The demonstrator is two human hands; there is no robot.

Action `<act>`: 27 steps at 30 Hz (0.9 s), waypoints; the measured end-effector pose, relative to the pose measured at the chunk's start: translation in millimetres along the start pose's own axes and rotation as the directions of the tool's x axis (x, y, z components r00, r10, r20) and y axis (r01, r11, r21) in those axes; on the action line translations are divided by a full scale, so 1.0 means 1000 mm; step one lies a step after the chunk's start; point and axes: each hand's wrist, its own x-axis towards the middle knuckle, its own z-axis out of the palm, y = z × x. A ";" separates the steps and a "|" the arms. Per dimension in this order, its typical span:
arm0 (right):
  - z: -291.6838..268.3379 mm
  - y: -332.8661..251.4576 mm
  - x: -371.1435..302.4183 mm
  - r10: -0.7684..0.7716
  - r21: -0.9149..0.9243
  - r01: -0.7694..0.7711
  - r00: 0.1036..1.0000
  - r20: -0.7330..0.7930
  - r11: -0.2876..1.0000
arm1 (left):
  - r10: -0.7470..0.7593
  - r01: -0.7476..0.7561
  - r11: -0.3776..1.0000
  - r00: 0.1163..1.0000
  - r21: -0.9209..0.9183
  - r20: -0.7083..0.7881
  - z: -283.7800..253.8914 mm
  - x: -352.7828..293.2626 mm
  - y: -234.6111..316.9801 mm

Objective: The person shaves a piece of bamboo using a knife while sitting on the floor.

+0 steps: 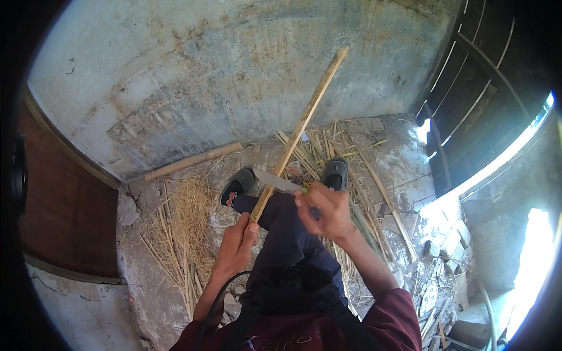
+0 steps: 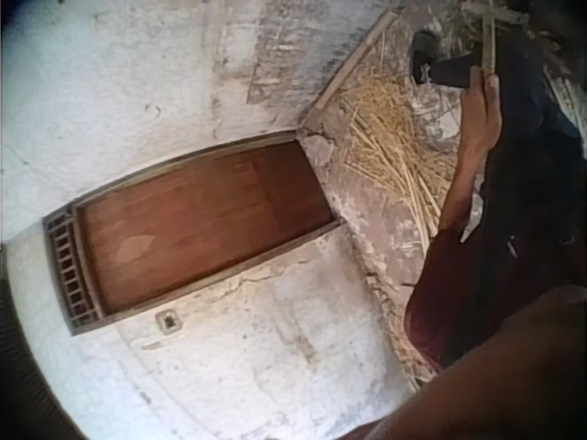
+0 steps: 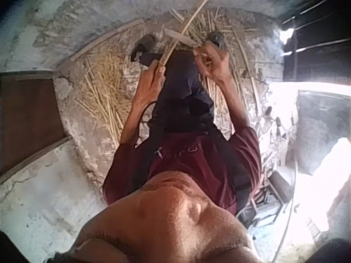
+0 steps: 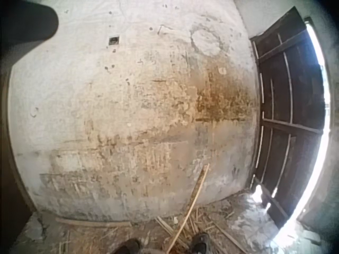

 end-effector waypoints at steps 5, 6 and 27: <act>-0.001 -0.002 0.007 -0.012 0.034 0.012 1.000 0.019 0.999 | -0.001 0.001 1.000 1.000 0.017 -0.017 0.000 0.000 -0.006; -0.001 -0.004 0.007 -0.014 0.037 0.012 0.999 0.036 0.999 | 0.003 -0.003 1.000 1.000 0.006 -0.014 0.000 -0.001 -0.007; -0.019 0.030 0.027 0.120 -0.011 -0.122 0.988 -0.100 0.992 | -0.025 0.026 0.999 0.999 -0.024 0.040 -0.009 -0.015 -0.016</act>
